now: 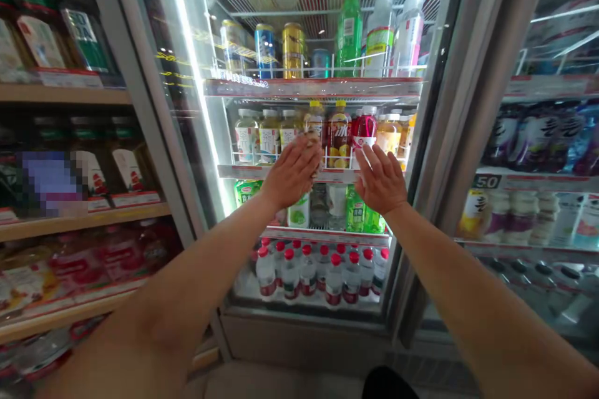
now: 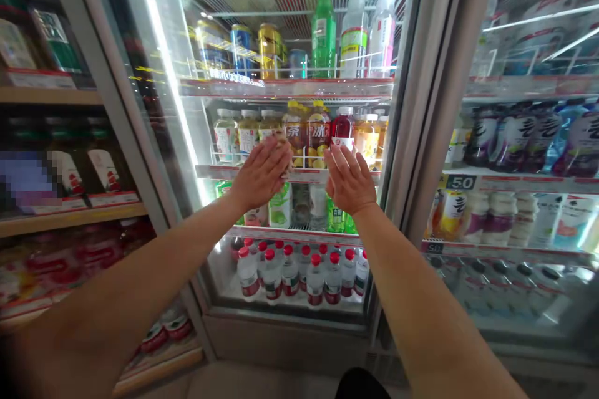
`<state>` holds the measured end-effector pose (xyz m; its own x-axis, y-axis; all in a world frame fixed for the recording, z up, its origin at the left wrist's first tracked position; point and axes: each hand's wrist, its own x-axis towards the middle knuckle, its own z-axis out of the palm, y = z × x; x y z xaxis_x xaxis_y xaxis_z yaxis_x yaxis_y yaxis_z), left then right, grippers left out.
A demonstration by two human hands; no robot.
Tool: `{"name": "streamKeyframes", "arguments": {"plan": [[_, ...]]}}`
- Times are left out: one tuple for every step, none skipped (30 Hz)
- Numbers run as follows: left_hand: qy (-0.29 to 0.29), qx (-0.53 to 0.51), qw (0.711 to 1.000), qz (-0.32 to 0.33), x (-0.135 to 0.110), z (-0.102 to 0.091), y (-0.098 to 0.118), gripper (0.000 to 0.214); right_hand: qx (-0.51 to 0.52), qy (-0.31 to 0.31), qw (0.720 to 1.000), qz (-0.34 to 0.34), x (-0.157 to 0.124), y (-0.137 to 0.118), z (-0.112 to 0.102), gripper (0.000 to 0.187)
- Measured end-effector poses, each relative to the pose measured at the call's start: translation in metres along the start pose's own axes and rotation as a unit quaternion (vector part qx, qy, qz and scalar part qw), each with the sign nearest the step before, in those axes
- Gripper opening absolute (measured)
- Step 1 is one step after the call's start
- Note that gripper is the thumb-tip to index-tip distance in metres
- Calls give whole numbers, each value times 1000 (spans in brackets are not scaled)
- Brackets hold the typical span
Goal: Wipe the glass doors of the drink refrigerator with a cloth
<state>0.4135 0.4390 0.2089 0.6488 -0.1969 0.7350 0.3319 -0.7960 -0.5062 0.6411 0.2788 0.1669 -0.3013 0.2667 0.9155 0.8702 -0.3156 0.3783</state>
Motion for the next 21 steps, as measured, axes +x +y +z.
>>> {"name": "streamKeyframes", "arguments": {"plan": [[14, -6, 999, -33, -3, 0, -5, 60, -1, 0, 1000, 1, 0, 0, 0, 74], [34, -9, 997, -73, -8, 0, -12, 60, -3, 1, 1000, 2, 0, 0, 0, 74], [57, -10, 991, -119, -13, 1, -18, 61, -3, 1, 1000, 2, 0, 0, 1, 74], [82, -10, 983, -165, -19, 2, -25, 62, -3, 1, 1000, 2, 0, 0, 1, 74], [103, -9, 973, -206, -25, 2, -32, 63, -4, 0, 1000, 3, 0, 0, 1, 73], [121, -6, 963, -241, -30, 3, -37, 63, -4, -3, 1000, 4, -1, 1, 1, 73], [132, -3, 956, -263, -34, 4, -40, 63, -3, -10, 1000, 6, -1, 1, 2, 73], [136, 2, 953, -271, -37, 5, -40, 64, 0, -18, 1000, 10, -1, 1, 2, 73], [135, 9, 956, -261, -39, 6, -38, 64, 3, -24, 1000, 13, -1, 1, 2, 73], [126, 15, 964, -233, -40, 7, -34, 64, 8, -26, 1000, 14, -2, 1, 2, 74], [111, 20, 975, -189, -40, 8, -27, 65, 10, -24, 1000, 13, -2, 1, 2, 74], [91, 22, 987, -133, -38, 8, -19, 65, 11, -17, 1000, 11, -2, 1, 2, 75], [67, 21, 995, -72, -37, 9, -10, 65, 8, -9, 1000, 8, -1, 1, 2, 75], [42, 19, 999, -15, -34, 9, -1, 64, 5, -1, 1000, 4, -1, 1, 2, 75], [20, 16, 999, 33, -32, 10, 6, 65, 1, 5, 1000, 2, -1, 0, 1, 75], [1, 13, 998, 68, -30, 10, 11, 65, -2, 8, 1000, 0, -1, 0, 1, 74], [-9, 8, 996, 84, -28, 9, 13, 65, -2, 8, 1000, 0, 0, 0, 1, 74], [-12, 3, 997, 79, -27, 9, 11, 65, -2, 7, 1000, 1, 0, 0, 0, 74], [-6, -4, 998, 54, -26, 8, 7, 64, -2, 6, 1000, 2, 0, -1, 0, 74], [9, -13, 1000, 8, -27, 6, -1, 63, -3, 7, 1000, 3, 0, -1, -1, 74], [31, -22, 998, -54, -29, 5, -11, 62, -5, 8, 1000, 2, 1, -1, -1, 74]]}}
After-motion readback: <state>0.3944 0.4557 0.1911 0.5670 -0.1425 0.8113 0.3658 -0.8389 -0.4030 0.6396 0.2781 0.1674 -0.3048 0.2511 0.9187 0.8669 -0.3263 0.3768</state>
